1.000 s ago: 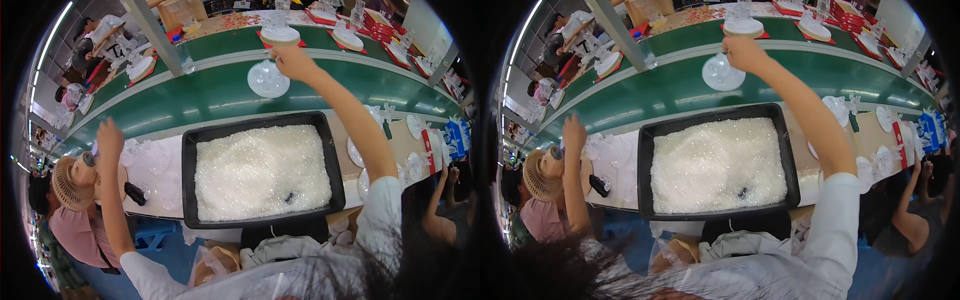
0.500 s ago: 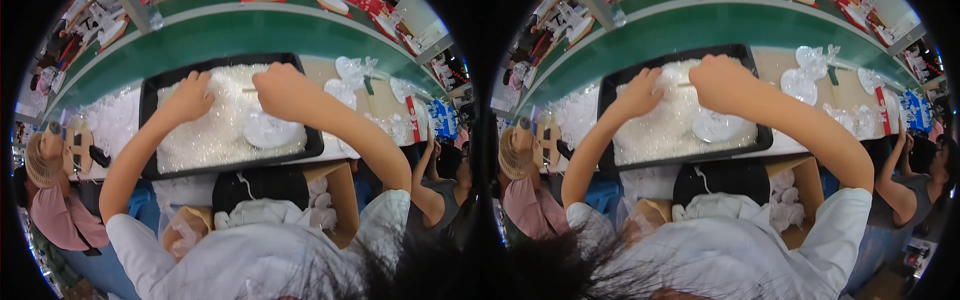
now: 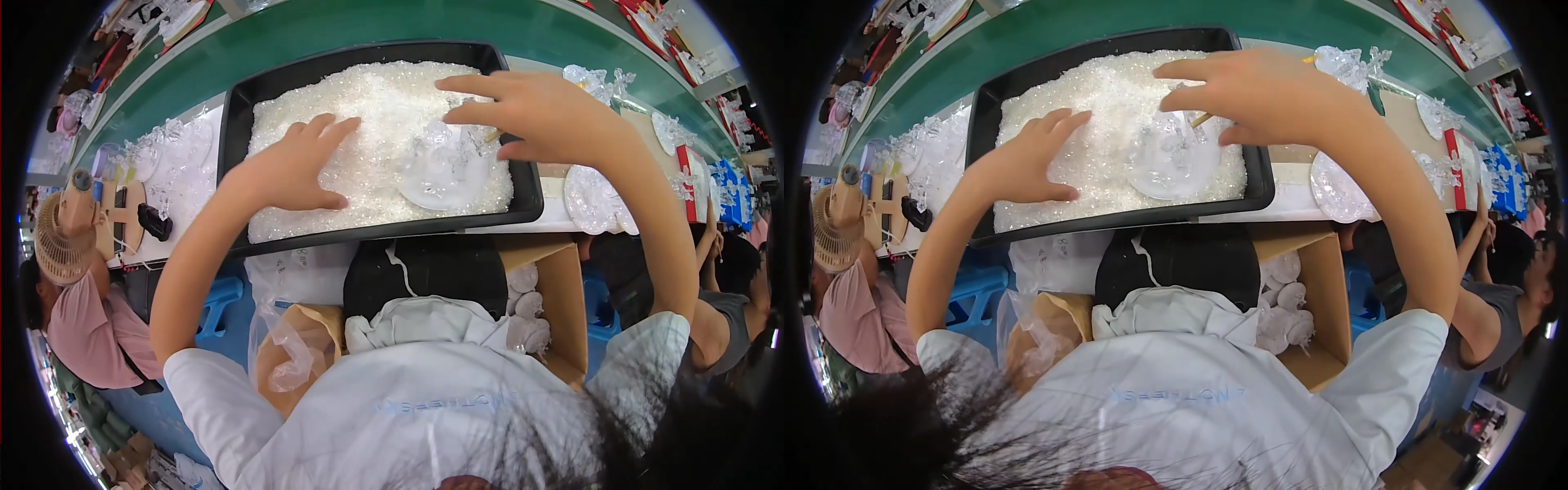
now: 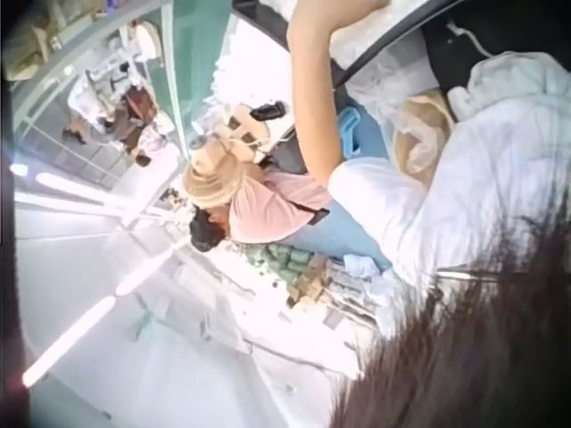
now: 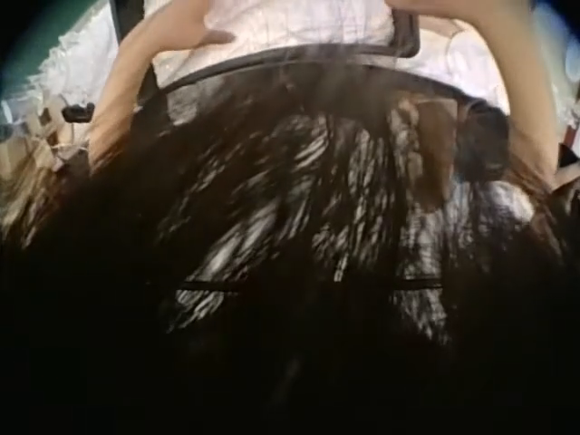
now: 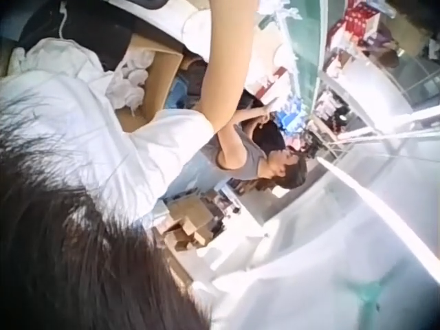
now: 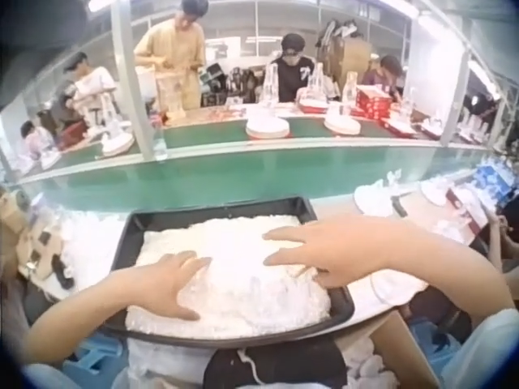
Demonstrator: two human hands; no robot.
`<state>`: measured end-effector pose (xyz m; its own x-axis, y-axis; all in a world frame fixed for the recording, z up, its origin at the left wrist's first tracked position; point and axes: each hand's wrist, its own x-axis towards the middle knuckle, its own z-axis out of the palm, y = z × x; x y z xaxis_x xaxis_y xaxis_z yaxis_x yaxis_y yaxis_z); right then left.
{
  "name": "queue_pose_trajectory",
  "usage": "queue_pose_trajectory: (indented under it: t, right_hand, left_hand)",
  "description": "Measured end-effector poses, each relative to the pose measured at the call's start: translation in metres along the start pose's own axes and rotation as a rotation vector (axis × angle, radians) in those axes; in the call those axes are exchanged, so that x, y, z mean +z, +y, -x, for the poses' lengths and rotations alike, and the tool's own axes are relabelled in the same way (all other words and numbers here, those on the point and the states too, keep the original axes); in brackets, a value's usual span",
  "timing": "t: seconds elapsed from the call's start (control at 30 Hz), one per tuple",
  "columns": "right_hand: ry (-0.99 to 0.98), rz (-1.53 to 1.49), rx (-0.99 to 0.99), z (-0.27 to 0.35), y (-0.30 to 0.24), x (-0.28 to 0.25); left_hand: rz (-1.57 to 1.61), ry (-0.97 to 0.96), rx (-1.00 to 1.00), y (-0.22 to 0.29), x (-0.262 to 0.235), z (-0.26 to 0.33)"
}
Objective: Applying glue and decorative particles to crystal-like ornament pieces on an assembly line.
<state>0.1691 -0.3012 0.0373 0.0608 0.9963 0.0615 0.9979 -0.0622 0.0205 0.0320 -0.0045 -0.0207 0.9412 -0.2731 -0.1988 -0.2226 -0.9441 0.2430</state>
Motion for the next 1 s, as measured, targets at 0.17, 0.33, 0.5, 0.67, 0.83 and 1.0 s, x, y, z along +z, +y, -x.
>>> queue_pose_trajectory:
  t: [0.17, 0.33, 0.5, 0.67, 0.83, 1.0]
  right_hand:
    - [-0.061, 0.127, -0.066, -0.015, -0.005, 0.007]
    - [0.070, 0.150, -0.121, -0.029, -0.023, 0.015]
    - [0.161, 0.157, -0.060, -0.033, -0.038, 0.035]
    - [0.074, 0.112, 0.136, -0.055, -0.063, 0.035]
    - [-0.033, -0.051, 0.318, -0.077, -0.067, 0.026]
    - [0.037, -0.093, 0.387, -0.108, -0.083, 0.033]
  left_hand:
    - [0.113, 0.104, 0.028, 0.004, 0.011, -0.006]
    - [0.438, 0.168, 0.161, 0.024, 0.005, -0.014]
    - [-0.043, 0.305, -0.044, 0.005, 0.001, 0.001]
    - [0.432, 0.088, 0.037, 0.000, 0.001, -0.007]
    - [0.227, 0.345, 0.107, -0.007, 0.001, 0.010]
    - [0.320, 0.054, -0.114, -0.003, 0.006, 0.005]
